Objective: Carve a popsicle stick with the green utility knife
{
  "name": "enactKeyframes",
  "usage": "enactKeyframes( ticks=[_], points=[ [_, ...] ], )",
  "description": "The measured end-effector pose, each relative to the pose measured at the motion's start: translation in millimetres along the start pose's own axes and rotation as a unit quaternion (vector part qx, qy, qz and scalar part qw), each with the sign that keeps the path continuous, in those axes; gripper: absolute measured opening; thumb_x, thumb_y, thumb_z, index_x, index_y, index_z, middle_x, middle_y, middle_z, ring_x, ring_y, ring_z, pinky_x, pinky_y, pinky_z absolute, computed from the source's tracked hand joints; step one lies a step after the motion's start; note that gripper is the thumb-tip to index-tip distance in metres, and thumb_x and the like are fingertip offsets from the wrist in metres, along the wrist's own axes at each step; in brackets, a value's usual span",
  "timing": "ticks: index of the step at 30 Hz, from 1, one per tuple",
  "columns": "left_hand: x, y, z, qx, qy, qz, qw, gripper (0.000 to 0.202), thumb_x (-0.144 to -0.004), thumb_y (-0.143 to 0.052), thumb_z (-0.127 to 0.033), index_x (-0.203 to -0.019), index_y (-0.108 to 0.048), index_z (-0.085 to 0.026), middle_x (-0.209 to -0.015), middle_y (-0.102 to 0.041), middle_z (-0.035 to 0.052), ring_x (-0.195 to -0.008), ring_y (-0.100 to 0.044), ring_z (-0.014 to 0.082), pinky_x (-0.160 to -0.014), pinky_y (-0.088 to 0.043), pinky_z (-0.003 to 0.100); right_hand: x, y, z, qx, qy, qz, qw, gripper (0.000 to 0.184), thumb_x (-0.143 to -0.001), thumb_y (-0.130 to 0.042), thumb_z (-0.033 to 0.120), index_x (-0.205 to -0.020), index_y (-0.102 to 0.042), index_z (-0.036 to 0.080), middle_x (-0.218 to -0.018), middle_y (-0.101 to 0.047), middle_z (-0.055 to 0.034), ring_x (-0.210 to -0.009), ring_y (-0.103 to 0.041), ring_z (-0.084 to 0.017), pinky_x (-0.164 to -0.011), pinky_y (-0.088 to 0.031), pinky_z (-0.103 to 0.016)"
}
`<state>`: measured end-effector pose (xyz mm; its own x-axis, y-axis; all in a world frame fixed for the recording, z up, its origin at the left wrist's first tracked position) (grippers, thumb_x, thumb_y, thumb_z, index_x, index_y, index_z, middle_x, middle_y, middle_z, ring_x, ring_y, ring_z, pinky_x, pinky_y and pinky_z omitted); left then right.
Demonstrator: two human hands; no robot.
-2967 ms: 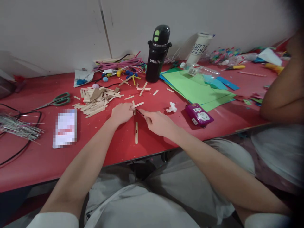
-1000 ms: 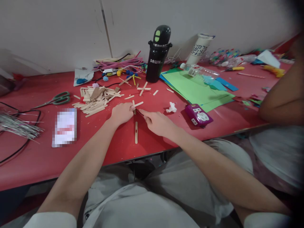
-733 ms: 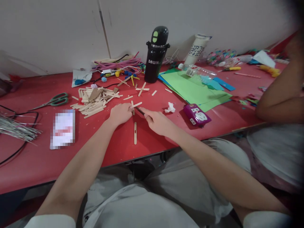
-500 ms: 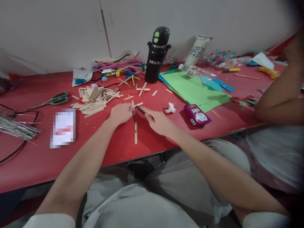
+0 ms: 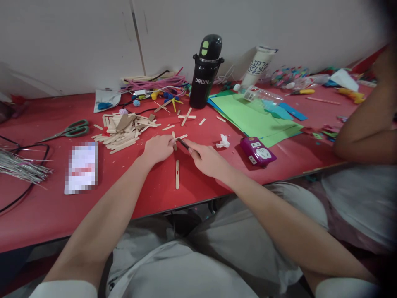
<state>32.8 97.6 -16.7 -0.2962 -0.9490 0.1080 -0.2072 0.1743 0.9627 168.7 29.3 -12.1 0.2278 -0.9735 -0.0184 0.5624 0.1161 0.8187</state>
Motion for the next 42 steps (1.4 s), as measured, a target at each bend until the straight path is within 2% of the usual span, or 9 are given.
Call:
enactKeyframes(
  ticks=[8, 15, 20, 27, 32, 38, 42],
  points=[
    [0, -0.3, 1, 0.0, -0.001, -0.002, 1.0, 0.037, -0.098, -0.036, -0.037, -0.096, -0.071, -0.025, -0.11, -0.075, 0.009, -0.107, -0.067, 0.0286, -0.089, -0.051, 0.039, 1, 3, 10, 0.055, -0.007, 0.025, 0.998, 0.056, -0.1, -0.036, 0.019, -0.155, -0.045, 0.024, -0.11, -0.076, -0.0101, -0.088, -0.069, -0.023, -0.073, -0.047, -0.031],
    [1, 0.2, 0, -0.004, -0.002, -0.004, 1.0, 0.035, -0.098, -0.036, -0.033, -0.095, -0.07, -0.025, -0.11, -0.075, 0.0078, -0.108, -0.067, 0.028, -0.089, -0.05, 0.039, 6, 2, 13, 0.136, -0.037, 0.026, 0.99, 0.057, -0.101, -0.037, 0.023, -0.157, -0.042, 0.029, -0.114, -0.075, -0.0098, -0.095, -0.07, -0.029, -0.072, -0.047, -0.034],
    [1, 0.7, -1, -0.001, -0.005, -0.003, 1.0, 0.036, -0.098, -0.035, -0.033, -0.093, -0.07, -0.025, -0.111, -0.075, 0.0075, -0.108, -0.066, 0.0279, -0.089, -0.05, 0.039, 7, 1, 14, 0.13, -0.021, 0.016, 0.991, 0.056, -0.1, -0.036, 0.02, -0.156, -0.043, 0.026, -0.113, -0.075, -0.0095, -0.096, -0.07, -0.028, -0.073, -0.047, -0.034],
    [1, 1.0, -2, 0.004, -0.012, -0.007, 1.0, 0.035, -0.097, -0.036, -0.033, -0.093, -0.07, -0.025, -0.109, -0.075, 0.0073, -0.107, -0.067, 0.0271, -0.089, -0.05, 0.038, 4, -4, 14, 0.111, 0.015, -0.009, 0.994, 0.055, -0.101, -0.034, 0.019, -0.154, -0.046, 0.022, -0.115, -0.068, -0.0143, -0.103, -0.066, -0.028, -0.081, -0.048, -0.035],
    [1, 0.7, 0, 0.016, -0.005, -0.004, 1.0, 0.035, -0.097, -0.037, -0.032, -0.092, -0.071, -0.026, -0.109, -0.075, 0.0072, -0.106, -0.067, 0.0279, -0.089, -0.051, 0.04, 1, -2, 16, 0.107, 0.03, 0.001, 0.994, 0.055, -0.1, -0.033, 0.016, -0.154, -0.044, 0.017, -0.116, -0.069, -0.014, -0.105, -0.065, -0.026, -0.085, -0.048, -0.034],
    [0, -0.1, 1, 0.011, -0.008, -0.011, 1.0, 0.035, -0.097, -0.037, -0.034, -0.092, -0.07, -0.025, -0.108, -0.075, 0.0082, -0.105, -0.067, 0.0285, -0.087, -0.051, 0.04, 3, 1, 19, 0.158, 0.008, -0.006, 0.987, 0.057, -0.099, -0.037, 0.017, -0.155, -0.045, 0.02, -0.113, -0.067, -0.0155, -0.093, -0.066, -0.027, -0.077, -0.047, -0.035],
    [-1, -1.0, 1, 0.008, -0.012, -0.009, 1.0, 0.035, -0.097, -0.036, -0.035, -0.092, -0.069, -0.025, -0.108, -0.075, 0.0081, -0.106, -0.067, 0.0286, -0.087, -0.051, 0.04, 3, 1, 19, 0.17, 0.001, -0.002, 0.986, 0.056, -0.099, -0.038, 0.019, -0.154, -0.045, 0.023, -0.112, -0.069, -0.0138, -0.092, -0.067, -0.026, -0.075, -0.046, -0.034]
  ],
)
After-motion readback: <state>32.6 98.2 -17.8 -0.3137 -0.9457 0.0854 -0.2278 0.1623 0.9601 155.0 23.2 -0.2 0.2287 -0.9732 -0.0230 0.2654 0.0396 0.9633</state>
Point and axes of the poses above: each hand's wrist, its own x-axis away from the middle knuckle, its own y-axis out of the back of the hand, z = x × y, the point moved 9 cm from there along -x, towards the middle knuckle
